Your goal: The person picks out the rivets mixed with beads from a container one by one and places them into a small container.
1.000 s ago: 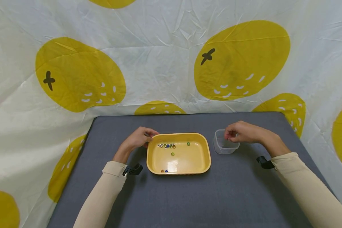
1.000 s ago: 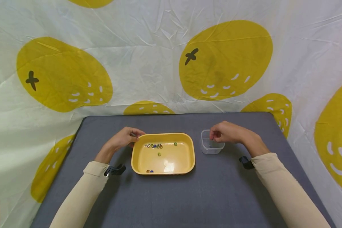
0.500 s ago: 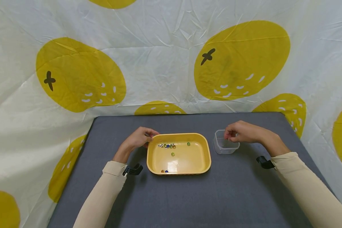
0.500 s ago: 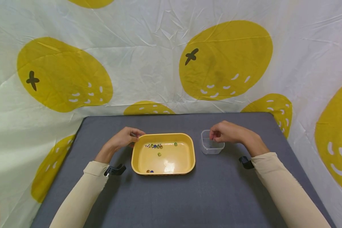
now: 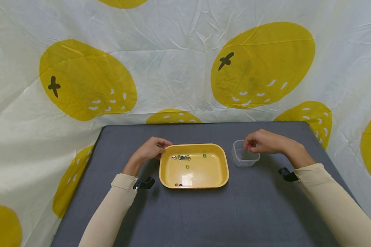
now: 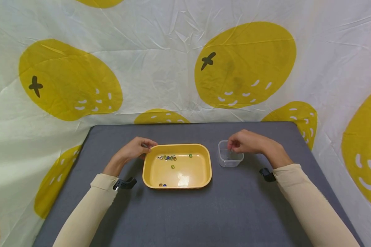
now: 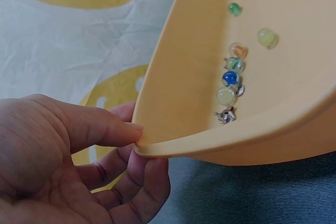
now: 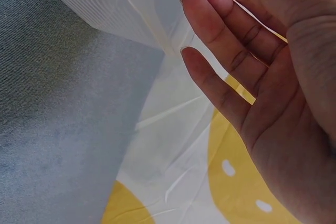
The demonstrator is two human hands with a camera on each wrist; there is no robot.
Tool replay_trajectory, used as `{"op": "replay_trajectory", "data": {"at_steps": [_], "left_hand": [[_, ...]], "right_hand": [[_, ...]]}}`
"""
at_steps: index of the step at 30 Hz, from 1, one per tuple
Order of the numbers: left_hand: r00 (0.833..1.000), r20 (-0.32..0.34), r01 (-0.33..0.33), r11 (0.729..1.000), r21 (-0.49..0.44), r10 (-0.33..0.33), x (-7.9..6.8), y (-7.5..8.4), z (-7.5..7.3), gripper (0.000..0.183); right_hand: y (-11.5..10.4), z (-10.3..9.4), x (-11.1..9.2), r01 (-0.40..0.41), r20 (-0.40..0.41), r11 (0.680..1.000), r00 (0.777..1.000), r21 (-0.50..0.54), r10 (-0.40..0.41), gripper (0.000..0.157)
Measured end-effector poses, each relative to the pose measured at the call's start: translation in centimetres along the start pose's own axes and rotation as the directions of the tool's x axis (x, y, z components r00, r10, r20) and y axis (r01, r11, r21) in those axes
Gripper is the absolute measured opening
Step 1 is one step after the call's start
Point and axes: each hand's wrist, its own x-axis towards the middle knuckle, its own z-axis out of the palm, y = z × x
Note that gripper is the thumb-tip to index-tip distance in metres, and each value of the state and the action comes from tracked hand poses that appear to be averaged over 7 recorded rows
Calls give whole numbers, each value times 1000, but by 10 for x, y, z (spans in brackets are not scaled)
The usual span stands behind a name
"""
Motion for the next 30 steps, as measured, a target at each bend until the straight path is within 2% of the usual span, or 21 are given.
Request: {"op": "replay_trajectory", "data": {"at_steps": [6,19,30], "left_hand": [[1000,4,5,1000,4,-5,1,1,-1,33],[1000,-2,13,1000,8,-13,0,1,-1,33],[1000,5,0,1000,17,0,0,0,-1,34]], "right_hand": [[-1,-4,1,-13,3,1000,1000,-1,13,16],[-17,-6,17,71,3,997,997,-24,-71,10],[-31,-6,36,134,24,991,991,-3,-133,13]]}}
